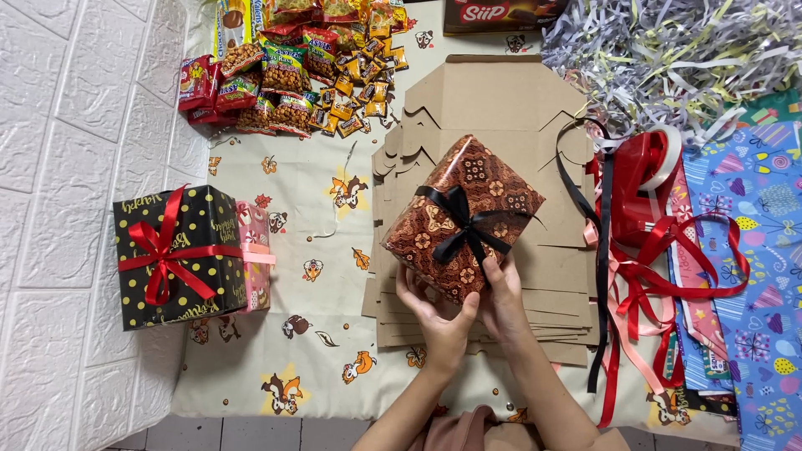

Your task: The person ties a black ribbon around a wrapped gift, then assembles a cardboard box by folding its sides, adding red decorative paper to the interior, filling it with shredded paper, and placing a packaged snack inside.

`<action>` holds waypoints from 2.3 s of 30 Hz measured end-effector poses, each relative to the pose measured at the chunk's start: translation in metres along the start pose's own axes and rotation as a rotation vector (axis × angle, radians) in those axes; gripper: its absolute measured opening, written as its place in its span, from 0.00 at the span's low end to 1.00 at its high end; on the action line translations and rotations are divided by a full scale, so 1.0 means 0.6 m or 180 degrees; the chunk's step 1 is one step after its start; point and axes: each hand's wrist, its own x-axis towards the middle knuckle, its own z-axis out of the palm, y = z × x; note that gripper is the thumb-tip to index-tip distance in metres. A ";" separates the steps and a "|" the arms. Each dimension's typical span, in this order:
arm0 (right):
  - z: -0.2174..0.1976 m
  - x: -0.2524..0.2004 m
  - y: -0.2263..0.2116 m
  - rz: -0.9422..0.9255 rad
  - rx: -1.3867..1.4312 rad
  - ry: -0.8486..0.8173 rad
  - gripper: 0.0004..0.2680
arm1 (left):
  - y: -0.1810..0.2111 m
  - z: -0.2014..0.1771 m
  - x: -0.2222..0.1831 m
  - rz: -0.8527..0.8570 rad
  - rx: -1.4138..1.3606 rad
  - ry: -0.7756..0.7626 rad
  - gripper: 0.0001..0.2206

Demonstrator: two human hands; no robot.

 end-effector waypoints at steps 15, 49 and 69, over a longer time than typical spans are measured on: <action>-0.007 0.091 -0.013 -0.0497 -0.0961 0.0093 0.24 | -0.028 -0.086 0.133 -0.0018 0.0703 -0.0550 0.12; -0.150 0.091 -0.077 -0.0301 -0.0546 -0.0307 0.34 | -0.062 0.025 0.126 0.1509 0.1373 -0.2041 0.20; -0.100 0.071 -0.027 -0.0539 -0.1798 -0.0725 0.37 | -0.028 -0.025 0.179 -0.0645 0.0403 -0.1339 0.44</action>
